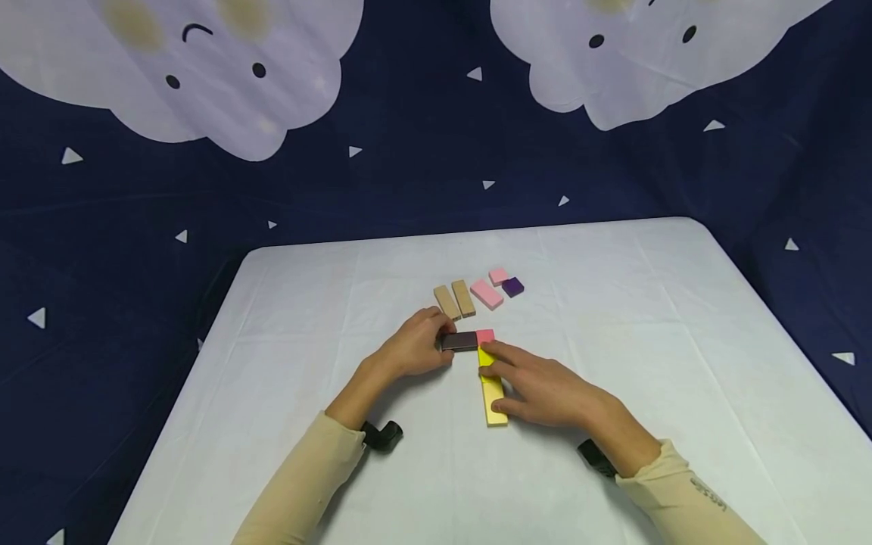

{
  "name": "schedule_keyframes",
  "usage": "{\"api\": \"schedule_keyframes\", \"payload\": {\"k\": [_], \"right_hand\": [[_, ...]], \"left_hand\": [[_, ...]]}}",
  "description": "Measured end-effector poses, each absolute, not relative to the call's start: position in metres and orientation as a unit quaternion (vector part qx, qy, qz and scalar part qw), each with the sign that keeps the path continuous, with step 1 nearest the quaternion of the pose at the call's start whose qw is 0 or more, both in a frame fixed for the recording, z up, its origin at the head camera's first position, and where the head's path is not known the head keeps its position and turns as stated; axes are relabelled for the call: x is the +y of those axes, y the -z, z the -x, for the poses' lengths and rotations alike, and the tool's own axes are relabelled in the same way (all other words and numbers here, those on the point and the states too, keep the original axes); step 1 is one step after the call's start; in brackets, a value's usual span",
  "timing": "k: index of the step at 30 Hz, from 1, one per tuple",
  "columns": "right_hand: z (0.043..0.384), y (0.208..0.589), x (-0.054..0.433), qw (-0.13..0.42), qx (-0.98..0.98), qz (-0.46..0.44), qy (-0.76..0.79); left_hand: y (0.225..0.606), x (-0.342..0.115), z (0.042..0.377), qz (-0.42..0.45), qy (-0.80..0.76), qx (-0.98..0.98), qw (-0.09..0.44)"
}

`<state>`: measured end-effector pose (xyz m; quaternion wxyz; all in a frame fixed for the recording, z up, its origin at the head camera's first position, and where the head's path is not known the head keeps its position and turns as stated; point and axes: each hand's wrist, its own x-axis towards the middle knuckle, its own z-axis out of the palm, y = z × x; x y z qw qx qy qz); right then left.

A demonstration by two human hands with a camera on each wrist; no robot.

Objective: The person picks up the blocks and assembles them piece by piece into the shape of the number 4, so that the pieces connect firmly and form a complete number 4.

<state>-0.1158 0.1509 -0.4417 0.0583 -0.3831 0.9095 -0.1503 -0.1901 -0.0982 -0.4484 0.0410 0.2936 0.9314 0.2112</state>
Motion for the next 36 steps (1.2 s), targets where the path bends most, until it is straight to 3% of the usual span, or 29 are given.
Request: {"api": "schedule_keyframes", "payload": {"k": [6,17,36], "right_hand": [[0.115,0.441,0.15,0.065,0.91,0.379,0.154],[0.115,0.441,0.151,0.06,0.908,0.384,0.156],[0.116,0.442,0.152,0.059,0.904,0.387,0.17]], "left_hand": [[0.449,-0.099,0.185,-0.293,-0.209,0.932,0.039],[0.447,-0.093,0.175,-0.374,-0.193,0.906,-0.039],[0.447,-0.088,0.156,-0.471,-0.115,0.874,-0.029]]}}
